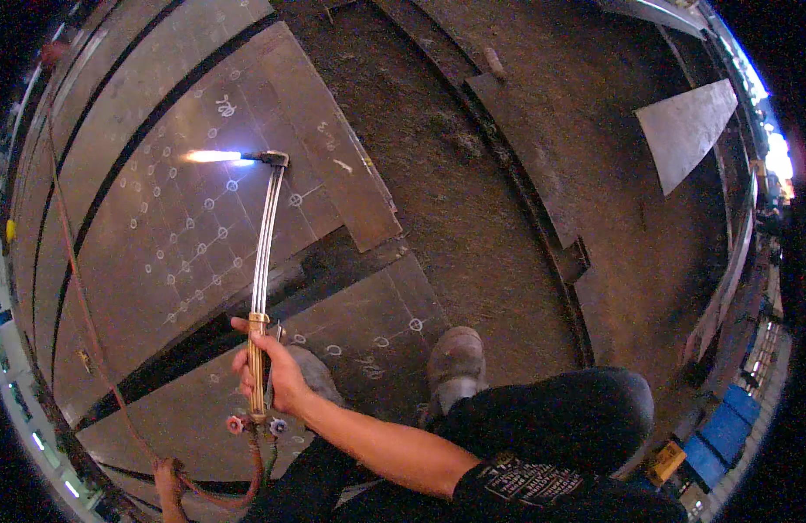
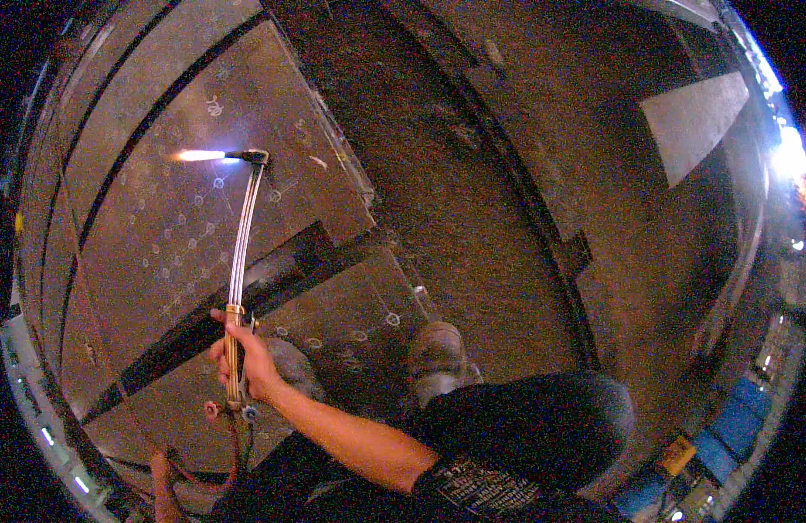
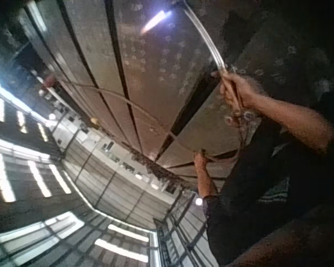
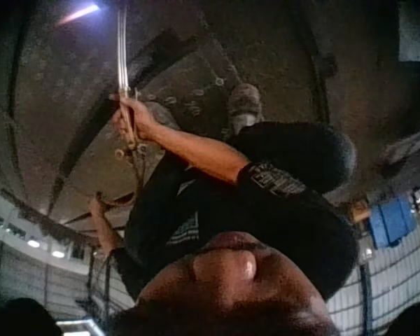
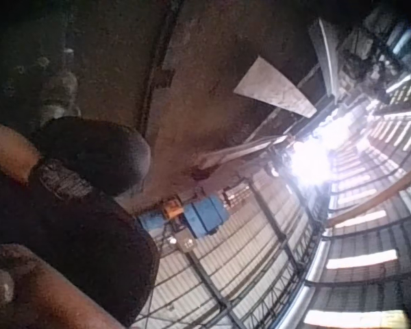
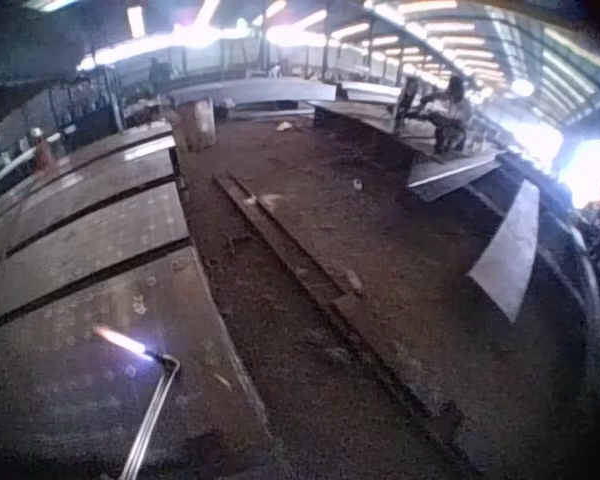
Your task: The person uses a handheld oxy-acetylene torch to cut a large metal sheet along pre-marked lines. They heat the metal, then apply oxygen to sever it, creating sparks and a glowing cut line. The person moves along the sheet to complete multiple straight cuts.
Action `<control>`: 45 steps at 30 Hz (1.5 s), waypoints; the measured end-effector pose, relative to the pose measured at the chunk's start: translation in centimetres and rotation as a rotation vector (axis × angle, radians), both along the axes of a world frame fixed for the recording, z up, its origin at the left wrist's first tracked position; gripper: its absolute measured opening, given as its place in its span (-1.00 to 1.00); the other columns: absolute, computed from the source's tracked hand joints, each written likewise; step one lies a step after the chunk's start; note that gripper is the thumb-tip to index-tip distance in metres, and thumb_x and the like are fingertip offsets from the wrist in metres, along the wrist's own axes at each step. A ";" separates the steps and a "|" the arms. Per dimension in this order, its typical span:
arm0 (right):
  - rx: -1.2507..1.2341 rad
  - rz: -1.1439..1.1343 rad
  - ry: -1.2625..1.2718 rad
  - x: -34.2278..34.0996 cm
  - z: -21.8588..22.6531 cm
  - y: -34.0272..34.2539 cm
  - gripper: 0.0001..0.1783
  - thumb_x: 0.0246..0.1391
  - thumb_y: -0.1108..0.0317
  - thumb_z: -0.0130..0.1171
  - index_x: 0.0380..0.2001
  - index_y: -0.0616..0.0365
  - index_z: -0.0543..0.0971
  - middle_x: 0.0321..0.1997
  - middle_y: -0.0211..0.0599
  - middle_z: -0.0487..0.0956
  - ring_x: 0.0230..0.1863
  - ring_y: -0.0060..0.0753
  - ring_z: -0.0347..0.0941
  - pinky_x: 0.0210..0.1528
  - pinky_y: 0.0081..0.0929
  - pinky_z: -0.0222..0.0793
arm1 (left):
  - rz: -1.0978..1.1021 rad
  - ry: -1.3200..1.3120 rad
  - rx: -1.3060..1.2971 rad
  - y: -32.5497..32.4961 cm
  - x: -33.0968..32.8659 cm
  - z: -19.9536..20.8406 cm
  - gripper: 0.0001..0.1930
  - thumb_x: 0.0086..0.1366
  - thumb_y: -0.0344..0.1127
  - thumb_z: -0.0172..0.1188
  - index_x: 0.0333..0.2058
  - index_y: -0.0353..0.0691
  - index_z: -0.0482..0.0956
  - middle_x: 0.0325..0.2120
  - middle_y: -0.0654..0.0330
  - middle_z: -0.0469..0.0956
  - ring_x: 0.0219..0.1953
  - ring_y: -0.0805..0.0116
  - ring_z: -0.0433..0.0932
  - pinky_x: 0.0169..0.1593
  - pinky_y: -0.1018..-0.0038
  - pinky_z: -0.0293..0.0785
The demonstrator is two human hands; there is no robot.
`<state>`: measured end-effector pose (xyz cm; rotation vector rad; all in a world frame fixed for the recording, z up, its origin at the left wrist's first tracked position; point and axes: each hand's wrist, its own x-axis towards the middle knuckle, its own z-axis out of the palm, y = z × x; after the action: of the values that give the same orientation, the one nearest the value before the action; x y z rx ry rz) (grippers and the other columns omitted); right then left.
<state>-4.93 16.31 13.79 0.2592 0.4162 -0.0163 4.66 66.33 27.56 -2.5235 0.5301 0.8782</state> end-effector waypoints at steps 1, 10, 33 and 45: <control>0.005 -0.018 0.025 0.3 0.6 -0.1 -0.48 0.27 0.03 -0.13 0.26 -0.15 0.25 -0.51 -0.32 0.51 -0.69 -0.55 0.32 -0.64 -0.45 0.36 | 0.016 0.071 -0.032 -2.5 -0.5 1.4 -0.82 -0.04 -0.31 0.24 -0.40 -0.18 0.58 -0.37 0.00 0.59 -0.09 -0.11 0.48 0.14 0.06 0.30; 0.019 -0.018 0.169 0.4 3.6 0.1 -0.49 0.27 0.03 -0.09 0.24 -0.11 0.27 -0.49 -0.32 0.50 -0.63 -0.54 0.31 -0.56 -0.44 0.32 | -0.131 0.079 0.114 1.3 -4.0 9.1 -0.76 0.01 -0.18 0.22 -0.35 -0.15 0.63 -0.27 0.00 0.59 0.05 -0.14 0.41 0.18 -0.02 0.23; 0.034 0.147 0.097 -3.5 -0.9 0.4 -0.45 0.26 0.07 -0.12 0.25 0.02 0.22 -0.51 -0.30 0.44 -0.49 -0.43 0.33 -0.33 -0.38 0.33 | -0.284 -0.033 0.436 6.5 2.0 -3.6 -0.77 0.03 -0.06 0.21 -0.46 -0.02 0.71 -0.40 0.19 0.62 -0.09 0.13 0.48 0.09 0.01 0.25; -0.168 0.180 0.046 -5.4 -1.3 -0.6 -0.46 0.29 0.04 -0.09 0.26 -0.01 0.23 -0.48 -0.30 0.51 -0.53 -0.48 0.42 -0.41 -0.44 0.44 | -0.099 0.201 0.356 -0.3 -2.9 -4.3 -0.68 0.03 0.01 0.28 -0.31 -0.02 0.66 -0.28 0.13 0.61 -0.06 0.05 0.50 0.04 0.05 0.35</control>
<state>-10.32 15.71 12.47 0.0558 0.4796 0.1188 1.73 65.99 23.30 -2.0857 0.5049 1.0885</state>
